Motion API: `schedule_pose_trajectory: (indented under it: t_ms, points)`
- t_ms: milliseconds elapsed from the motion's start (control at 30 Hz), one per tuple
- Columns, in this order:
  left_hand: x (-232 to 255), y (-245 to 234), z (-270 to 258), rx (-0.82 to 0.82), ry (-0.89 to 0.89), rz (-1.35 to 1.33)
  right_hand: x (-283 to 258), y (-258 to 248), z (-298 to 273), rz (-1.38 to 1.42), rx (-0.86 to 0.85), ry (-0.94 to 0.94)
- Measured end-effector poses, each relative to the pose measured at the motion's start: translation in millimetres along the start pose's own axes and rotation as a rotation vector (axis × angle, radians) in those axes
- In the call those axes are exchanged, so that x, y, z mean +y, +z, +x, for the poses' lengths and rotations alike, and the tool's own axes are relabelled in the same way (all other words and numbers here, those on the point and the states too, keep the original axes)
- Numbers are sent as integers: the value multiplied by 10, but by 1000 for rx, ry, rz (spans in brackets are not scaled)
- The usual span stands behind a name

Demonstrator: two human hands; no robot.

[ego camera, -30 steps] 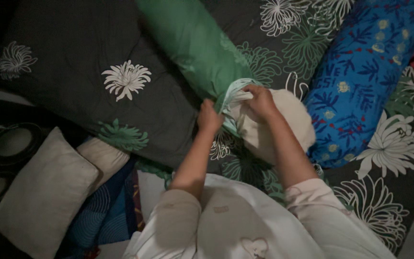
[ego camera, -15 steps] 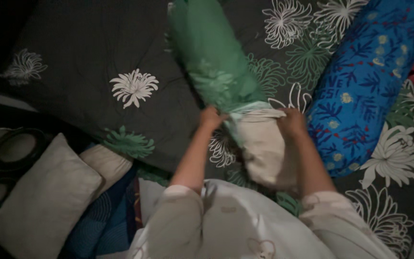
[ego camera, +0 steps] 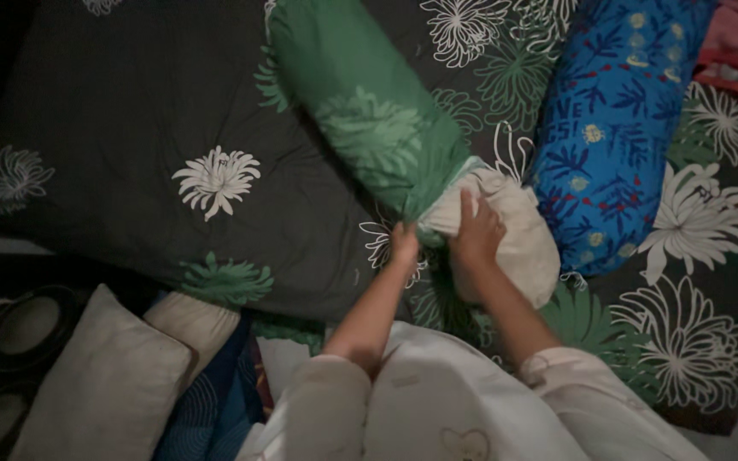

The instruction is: The person unties the string on a bolster pillowcase and pulls the bolster insert out from the cover by hand.

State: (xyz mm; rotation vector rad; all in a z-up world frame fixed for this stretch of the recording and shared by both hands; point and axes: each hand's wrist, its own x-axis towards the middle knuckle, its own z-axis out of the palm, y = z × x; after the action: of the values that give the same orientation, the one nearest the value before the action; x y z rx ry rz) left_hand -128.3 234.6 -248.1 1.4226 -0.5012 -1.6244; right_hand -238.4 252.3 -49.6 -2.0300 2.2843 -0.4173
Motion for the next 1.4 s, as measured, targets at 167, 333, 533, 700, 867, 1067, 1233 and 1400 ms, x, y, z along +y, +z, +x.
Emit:
schedule_pose_trajectory:
  t_ms: [167, 333, 533, 700, 867, 1067, 1233, 1400]
  points:
    - [621, 61, 358, 131, 744, 189, 548, 82, 469, 152, -45, 64]
    - [1677, -487, 508, 182, 638, 731, 901, -31, 464, 312, 143, -60]
    - [1571, -693, 858, 196, 511, 998, 932, 108, 250, 223, -79, 120]
    - [1427, -698, 862, 3, 390, 1009, 423, -45, 56, -48, -702, 338]
    - [1853, -624, 766, -134, 425, 871, 202, 4, 425, 71, -398, 387]
    - [2098, -927, 1343, 26, 339, 789, -243, 674, 458, 360, -358, 609]
    - [2342, -1213, 2038, 207, 152, 367, -596, 396, 619, 350, -287, 418]
    - [2634, -1637, 2337, 143, -226, -385, -911, -658, 997, 191, 92, -147]
